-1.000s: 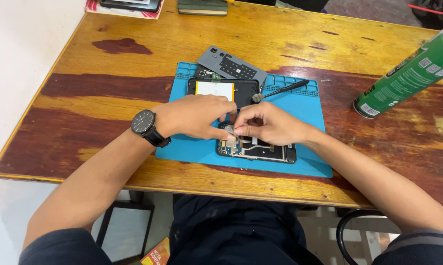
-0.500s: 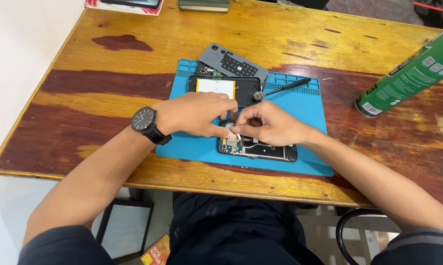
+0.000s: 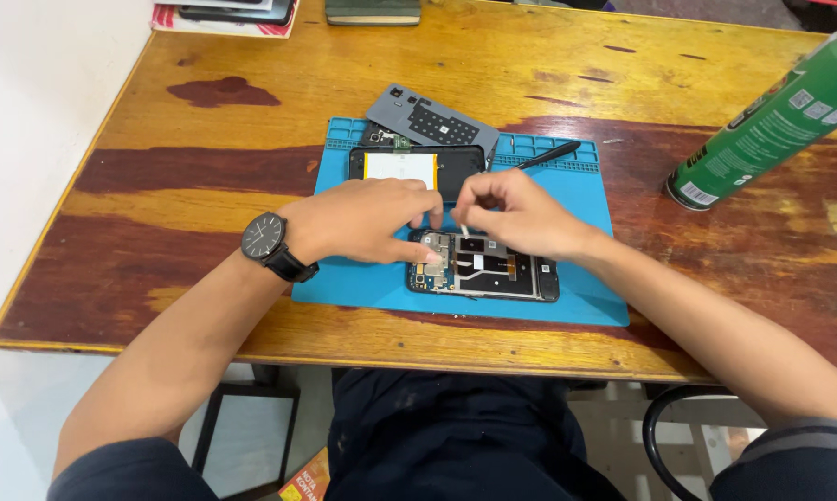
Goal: The person uses a small brush to clean dust and debris from the internal components of a disassembled smartphone, including the motherboard, battery, and chassis. The person then wipes the battery with a green cloth and places the components on a blue mat.
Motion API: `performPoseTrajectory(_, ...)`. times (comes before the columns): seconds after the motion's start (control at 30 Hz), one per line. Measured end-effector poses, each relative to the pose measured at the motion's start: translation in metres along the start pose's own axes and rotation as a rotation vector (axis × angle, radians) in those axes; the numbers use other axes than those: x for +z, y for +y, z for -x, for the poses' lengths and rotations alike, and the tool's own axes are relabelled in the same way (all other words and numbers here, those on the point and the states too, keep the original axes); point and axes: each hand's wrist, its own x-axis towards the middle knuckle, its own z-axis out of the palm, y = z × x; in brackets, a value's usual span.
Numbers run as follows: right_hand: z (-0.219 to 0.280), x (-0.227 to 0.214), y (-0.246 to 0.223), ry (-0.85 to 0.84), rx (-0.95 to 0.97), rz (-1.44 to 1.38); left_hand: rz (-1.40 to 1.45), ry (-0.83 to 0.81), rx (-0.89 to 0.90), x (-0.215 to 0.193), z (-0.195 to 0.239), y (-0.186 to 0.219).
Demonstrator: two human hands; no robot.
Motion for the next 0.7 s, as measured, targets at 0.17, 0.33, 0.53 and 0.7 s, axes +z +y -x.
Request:
performPoseTrajectory(0.17, 0.021, -0.030, -0.031, -0.052, -0.193, 0.637, -0.048, 0.010, 0.056, -0.008, 0.004, 0.008)
performPoseTrajectory(0.33, 0.043, -0.026, -0.043, -0.043, -0.110, 0.953, -0.109, 0.066, 0.137, -0.015, 0.006, 0.017)
performPoseTrajectory(0.53, 0.065, -0.022, -0.043, 0.125, -0.358, 0.908, -0.180, 0.093, 0.155, -0.015, 0.006, 0.025)
performPoseTrajectory(0.7, 0.063, -0.001, -0.036, 0.109, -0.478, 0.863, -0.181, 0.129, 0.193, -0.017, 0.004, 0.029)
